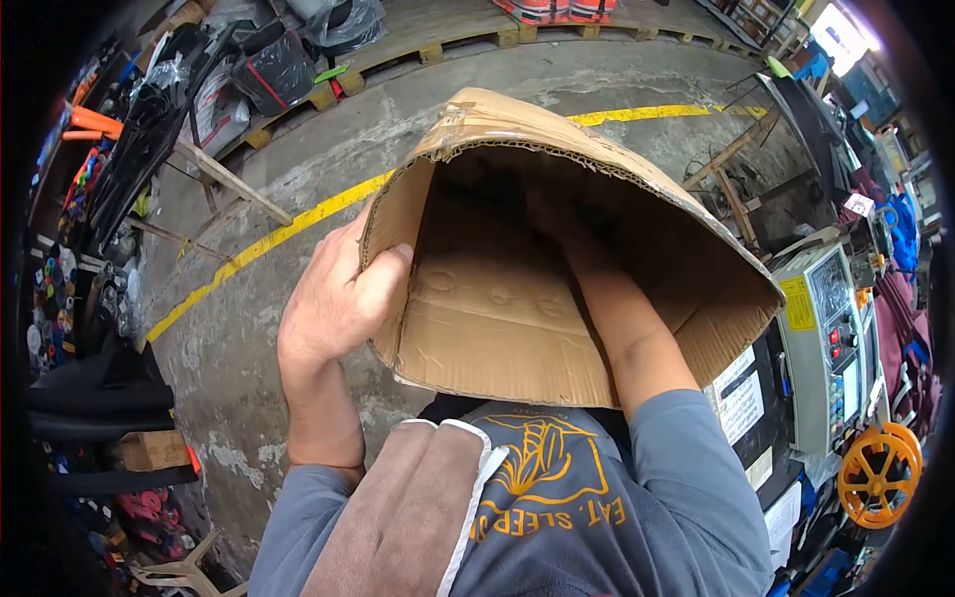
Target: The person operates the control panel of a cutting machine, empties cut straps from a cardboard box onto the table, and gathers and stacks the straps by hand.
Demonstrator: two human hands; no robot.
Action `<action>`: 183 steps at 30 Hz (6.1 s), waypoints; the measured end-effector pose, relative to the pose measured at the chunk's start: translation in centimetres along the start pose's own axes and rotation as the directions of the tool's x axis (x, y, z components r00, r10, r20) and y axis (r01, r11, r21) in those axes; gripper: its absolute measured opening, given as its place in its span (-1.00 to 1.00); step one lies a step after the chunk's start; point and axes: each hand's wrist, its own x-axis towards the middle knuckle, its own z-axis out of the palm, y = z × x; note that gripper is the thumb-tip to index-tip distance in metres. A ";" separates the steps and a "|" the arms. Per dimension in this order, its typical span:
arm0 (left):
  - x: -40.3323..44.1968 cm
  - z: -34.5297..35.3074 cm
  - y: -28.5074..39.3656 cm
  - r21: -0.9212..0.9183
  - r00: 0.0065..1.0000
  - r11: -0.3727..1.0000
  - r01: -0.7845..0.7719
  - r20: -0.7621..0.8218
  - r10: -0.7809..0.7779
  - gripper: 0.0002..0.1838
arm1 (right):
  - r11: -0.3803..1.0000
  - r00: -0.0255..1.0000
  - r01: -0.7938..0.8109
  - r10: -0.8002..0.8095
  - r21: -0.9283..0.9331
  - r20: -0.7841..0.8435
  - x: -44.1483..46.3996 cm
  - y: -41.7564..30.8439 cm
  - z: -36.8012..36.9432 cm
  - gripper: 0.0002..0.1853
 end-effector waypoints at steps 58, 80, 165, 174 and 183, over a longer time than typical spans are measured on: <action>3.1 0.4 -5.1 -0.015 0.981 0.996 -0.088 -0.174 0.084 -0.67 | -0.372 0.013 -0.905 0.464 -0.208 -0.886 -57.8 -15.0 -54.8 0.05; -5.5 -2.7 8.3 0.327 0.830 0.800 -0.504 -0.074 0.553 -0.72 | 0.790 0.953 -0.087 0.244 -0.607 0.181 -11.1 6.0 -7.8 -0.60; -3.3 -2.4 5.4 0.265 0.961 0.936 -0.231 -0.090 0.262 -0.63 | 0.976 0.979 -0.199 0.193 0.086 0.071 -9.7 11.6 -9.9 -0.32; -2.4 -2.0 4.0 0.239 0.944 0.936 -0.258 -0.144 0.297 -0.63 | 0.942 0.939 -0.323 0.307 0.090 0.156 -9.6 11.3 -9.2 -0.36; -2.3 -2.5 2.9 0.230 0.964 0.952 -0.204 -0.122 0.236 -0.65 | 0.918 0.914 -0.394 0.387 0.042 0.120 -4.3 12.1 -13.4 -0.39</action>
